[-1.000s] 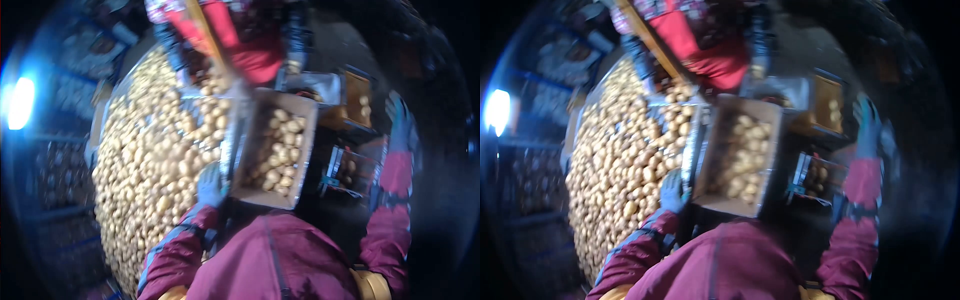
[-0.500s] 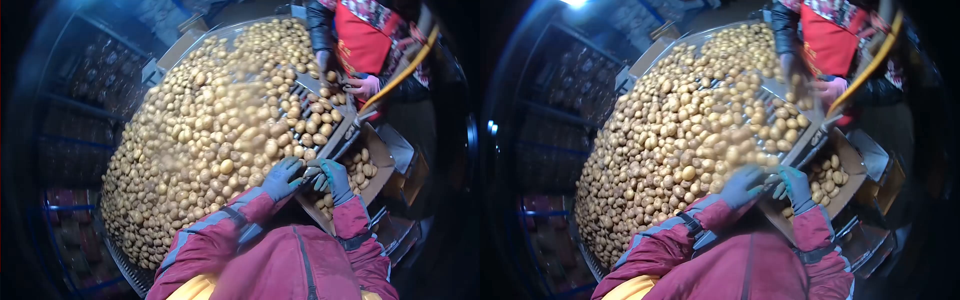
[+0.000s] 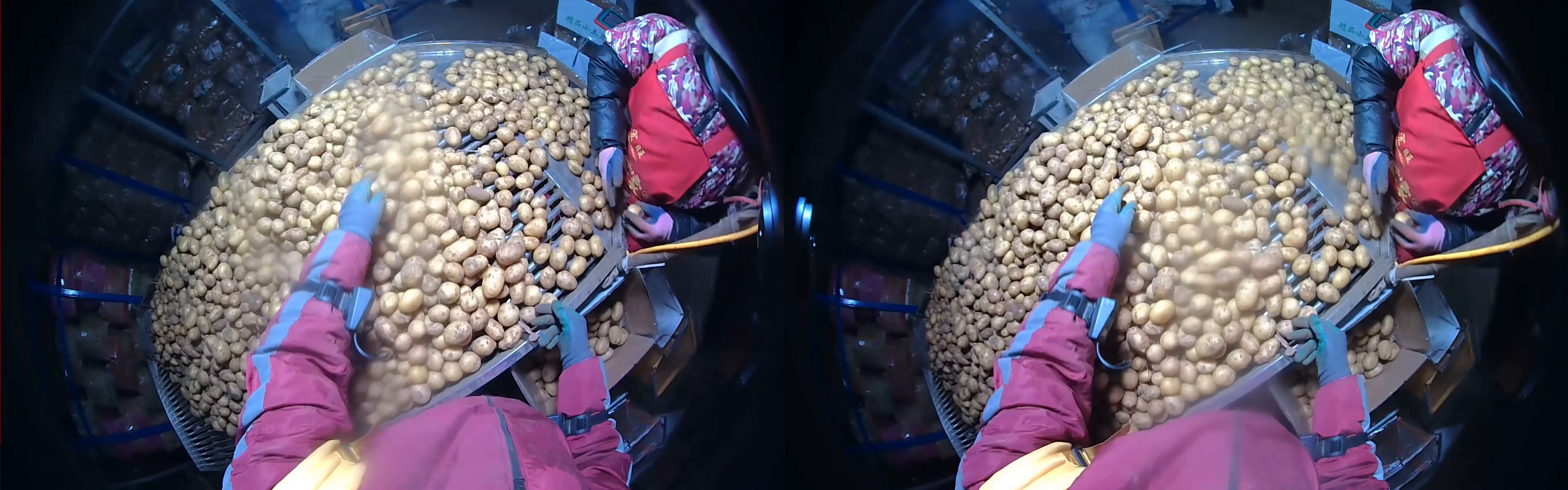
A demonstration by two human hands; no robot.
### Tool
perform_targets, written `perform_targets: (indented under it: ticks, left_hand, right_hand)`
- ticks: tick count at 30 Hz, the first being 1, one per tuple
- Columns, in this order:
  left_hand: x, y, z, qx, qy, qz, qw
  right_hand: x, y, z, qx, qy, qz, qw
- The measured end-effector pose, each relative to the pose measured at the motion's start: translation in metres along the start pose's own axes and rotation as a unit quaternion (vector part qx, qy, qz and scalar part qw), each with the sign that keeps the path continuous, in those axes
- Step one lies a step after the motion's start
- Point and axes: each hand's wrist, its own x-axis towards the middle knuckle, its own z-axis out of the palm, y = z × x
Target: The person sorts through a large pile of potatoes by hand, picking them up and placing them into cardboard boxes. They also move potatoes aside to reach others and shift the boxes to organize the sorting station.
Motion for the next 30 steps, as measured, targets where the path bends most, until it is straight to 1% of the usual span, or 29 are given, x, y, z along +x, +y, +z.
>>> perform_targets:
  ticks: [1, 2, 4, 5, 6, 7, 8, 11, 12, 13, 14, 15, 16, 17, 18, 19, 20, 22, 23, 24, 26, 28, 29, 30]
  left_hand:
    - [0.018, 0.000, 0.004, 0.010, -0.022, -0.025, 0.999]
    - [0.036, -0.007, 0.014, -0.026, -0.037, -0.049, 0.998]
    - [0.068, -0.013, 0.039, -0.008, -0.009, -0.014, 1.000]
    - [0.078, -0.012, 0.051, -0.001, -0.022, -0.018, 1.000]
    - [0.086, -0.018, 0.073, 0.007, -0.008, -0.005, 1.000]
    - [0.085, -0.009, 0.083, 0.061, -0.001, -0.009, 0.998]
    - [0.083, 0.000, 0.086, 0.117, 0.006, -0.013, 0.993]
    - [0.080, 0.016, 0.066, 0.039, -0.048, -0.040, 0.997]
    - [0.080, 0.025, 0.049, -0.038, -0.114, -0.080, 0.989]
    - [0.074, 0.038, 0.036, -0.185, -0.133, -0.147, 0.963]
    - [0.067, 0.045, 0.027, -0.326, -0.147, -0.209, 0.910]
    - [0.058, 0.048, 0.021, -0.459, -0.133, -0.208, 0.854]
    - [0.049, 0.048, 0.017, -0.549, -0.130, -0.253, 0.786]
    - [0.039, 0.048, 0.012, -0.632, -0.124, -0.293, 0.707]
    - [0.028, 0.050, 0.009, -0.706, -0.116, -0.327, 0.617]
    - [0.015, 0.042, 0.018, -0.757, -0.114, -0.271, 0.584]
    - [0.000, 0.058, 0.006, -0.768, -0.143, -0.270, 0.563]
    - [-0.028, 0.058, 0.006, -0.791, -0.208, -0.281, 0.501]
    - [-0.046, 0.093, -0.003, -0.754, -0.199, -0.283, 0.558]
    - [-0.056, 0.108, -0.005, -0.743, -0.209, -0.300, 0.560]
    - [-0.077, 0.137, -0.006, -0.721, -0.230, -0.333, 0.562]
    - [-0.098, 0.141, 0.000, -0.726, -0.316, -0.318, 0.522]
    - [-0.110, 0.158, 0.003, -0.722, -0.288, -0.328, 0.537]
    - [-0.125, 0.189, 0.007, -0.715, -0.226, -0.365, 0.553]
  right_hand:
    - [-0.001, -0.001, 0.001, 0.005, 0.002, 0.004, 1.000]
    - [-0.002, -0.003, 0.004, 0.010, 0.006, 0.007, 1.000]
    - [-0.002, -0.008, 0.007, 0.032, 0.018, 0.025, 0.999]
    - [-0.002, -0.010, 0.008, 0.048, 0.024, 0.042, 0.998]
    - [-0.001, -0.011, 0.009, 0.063, 0.031, 0.059, 0.996]
    - [0.001, -0.011, 0.010, 0.077, 0.051, 0.082, 0.992]
    - [0.001, -0.013, 0.011, 0.079, 0.054, 0.082, 0.992]
    - [-0.005, -0.018, 0.016, 0.072, 0.058, 0.088, 0.992]
    - [-0.005, -0.021, 0.018, 0.064, 0.060, 0.085, 0.992]
    - [-0.004, -0.024, 0.019, 0.056, 0.062, 0.082, 0.993]
    - [-0.004, -0.025, 0.019, 0.057, 0.057, 0.082, 0.993]
    - [-0.003, -0.025, 0.019, 0.059, 0.052, 0.081, 0.994]
    - [-0.001, -0.024, 0.017, 0.059, 0.046, 0.082, 0.994]
    - [0.001, -0.022, 0.014, 0.059, 0.038, 0.084, 0.994]
    - [0.004, -0.020, 0.012, 0.051, 0.035, 0.085, 0.994]
    - [0.006, -0.016, 0.009, 0.045, 0.034, 0.085, 0.995]
    - [0.008, -0.014, 0.007, 0.039, 0.034, 0.085, 0.995]
    - [0.008, -0.009, 0.006, 0.020, 0.031, 0.064, 0.997]
    - [0.012, -0.005, 0.005, 0.014, 0.038, 0.064, 0.997]
    - [0.016, 0.001, 0.003, 0.009, 0.046, 0.063, 0.997]
    - [0.014, 0.006, 0.002, 0.031, 0.027, 0.036, 0.998]
    - [0.012, 0.016, 0.006, 0.048, 0.031, -0.005, 0.998]
    - [-0.001, 0.010, 0.014, 0.083, 0.016, -0.008, 0.996]
    - [-0.015, 0.003, 0.020, 0.119, 0.004, -0.013, 0.993]
